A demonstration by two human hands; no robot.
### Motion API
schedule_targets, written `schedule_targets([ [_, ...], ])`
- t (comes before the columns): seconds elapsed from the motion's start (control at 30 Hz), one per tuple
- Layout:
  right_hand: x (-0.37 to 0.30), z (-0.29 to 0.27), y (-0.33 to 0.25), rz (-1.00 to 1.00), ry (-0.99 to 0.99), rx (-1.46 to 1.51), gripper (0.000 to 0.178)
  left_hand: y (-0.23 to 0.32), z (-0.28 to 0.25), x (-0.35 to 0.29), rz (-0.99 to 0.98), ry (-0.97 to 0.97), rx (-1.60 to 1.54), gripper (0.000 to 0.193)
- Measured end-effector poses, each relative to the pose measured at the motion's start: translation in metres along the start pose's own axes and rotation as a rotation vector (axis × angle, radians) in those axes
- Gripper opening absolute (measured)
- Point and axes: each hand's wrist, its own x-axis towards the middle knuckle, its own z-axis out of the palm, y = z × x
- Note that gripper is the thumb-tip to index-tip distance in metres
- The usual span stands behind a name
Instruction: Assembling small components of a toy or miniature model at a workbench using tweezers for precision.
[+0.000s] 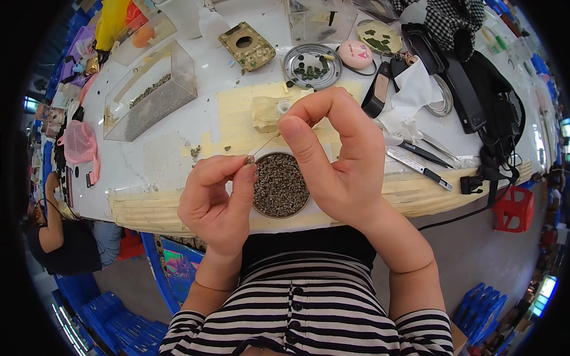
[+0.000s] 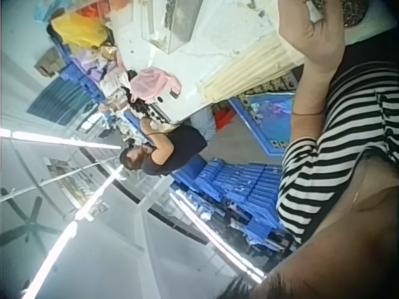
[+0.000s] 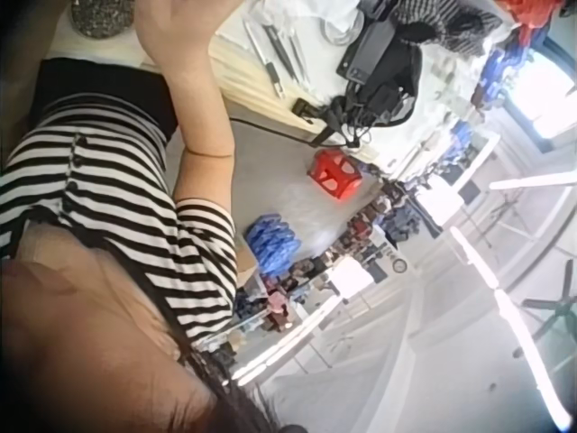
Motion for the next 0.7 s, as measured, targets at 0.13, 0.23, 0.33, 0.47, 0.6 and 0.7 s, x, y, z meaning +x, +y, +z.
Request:
schedule_targets([
  [0.13,0.000,0.000,0.001,-0.017,-0.005,-0.025,0.013,0.001,0.000,0.000,0.003,0.002,-0.012,0.019],
  [0.23,0.000,0.000,0.000,-0.001,-0.003,-0.021,0.013,-0.001,-0.002,-0.001,0.047,-0.063,-0.007,0.019],
  [0.33,0.000,-0.001,0.001,0.002,0.025,0.019,0.012,-0.001,-0.001,-0.001,0.000,-0.001,-0.032,0.020],
  [0.47,0.006,-0.005,0.005,-0.053,0.140,-0.059,0.010,0.000,-0.001,-0.001,0.001,-0.003,-0.042,0.020],
  [0.6,0.019,-0.010,0.008,-0.337,0.165,-0.618,0.008,-0.001,-0.001,-0.002,-0.003,0.007,-0.034,0.020],
  [0.7,0.024,-0.009,0.011,-0.457,0.108,-0.810,0.009,0.000,-0.001,-0.003,-0.007,0.009,-0.037,0.020],
])
